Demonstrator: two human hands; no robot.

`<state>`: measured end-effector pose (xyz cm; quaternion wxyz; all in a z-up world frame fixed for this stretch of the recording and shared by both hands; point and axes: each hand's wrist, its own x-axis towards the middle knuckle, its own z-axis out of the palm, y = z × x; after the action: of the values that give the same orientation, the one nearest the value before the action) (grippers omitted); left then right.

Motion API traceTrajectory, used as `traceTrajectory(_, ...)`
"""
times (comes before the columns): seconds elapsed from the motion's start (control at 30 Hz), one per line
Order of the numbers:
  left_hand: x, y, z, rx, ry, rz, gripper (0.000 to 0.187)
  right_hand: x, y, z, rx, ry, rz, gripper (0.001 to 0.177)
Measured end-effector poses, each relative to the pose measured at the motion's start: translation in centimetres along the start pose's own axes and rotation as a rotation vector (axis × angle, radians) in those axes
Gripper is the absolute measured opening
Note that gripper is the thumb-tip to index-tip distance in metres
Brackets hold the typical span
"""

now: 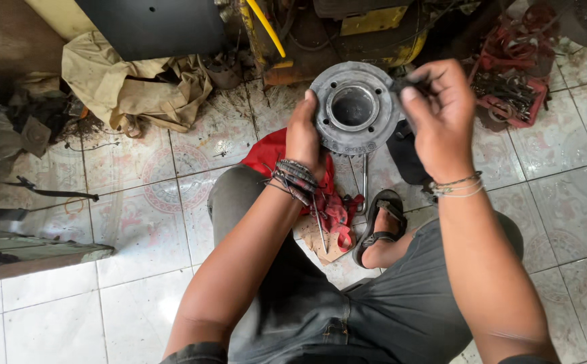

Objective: The person sits on the floor and cleans a circular metal mechanical part using a metal rod and a cloth. They scrape the inner surface with the rod and wipe the part with the cloth.

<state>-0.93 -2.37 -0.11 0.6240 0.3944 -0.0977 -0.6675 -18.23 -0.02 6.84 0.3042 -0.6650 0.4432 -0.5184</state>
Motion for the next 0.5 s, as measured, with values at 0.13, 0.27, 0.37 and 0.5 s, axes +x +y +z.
traceTrajectory(0.13,2.8,-4.7,-3.4,-0.01,0.049,0.003,0.04,-1.4,1.2,1.7,-0.005,-0.042,-0.037,0.043)
traceTrajectory(0.27,1.4,-5.8,-4.0,0.007,0.142,0.006,0.037,-1.6,1.8,2.1,-0.358,-0.089,-0.125,0.023)
traceTrajectory(0.37,1.8,-6.2,-4.4,0.046,0.156,0.072,0.035,-1.0,2.6,2.8,-0.418,-0.117,-0.182,0.017)
traceTrajectory(0.5,2.0,-6.8,-4.1,0.054,0.146,0.127,0.035,-0.5,3.0,3.4,-0.457,-0.151,-0.223,0.011)
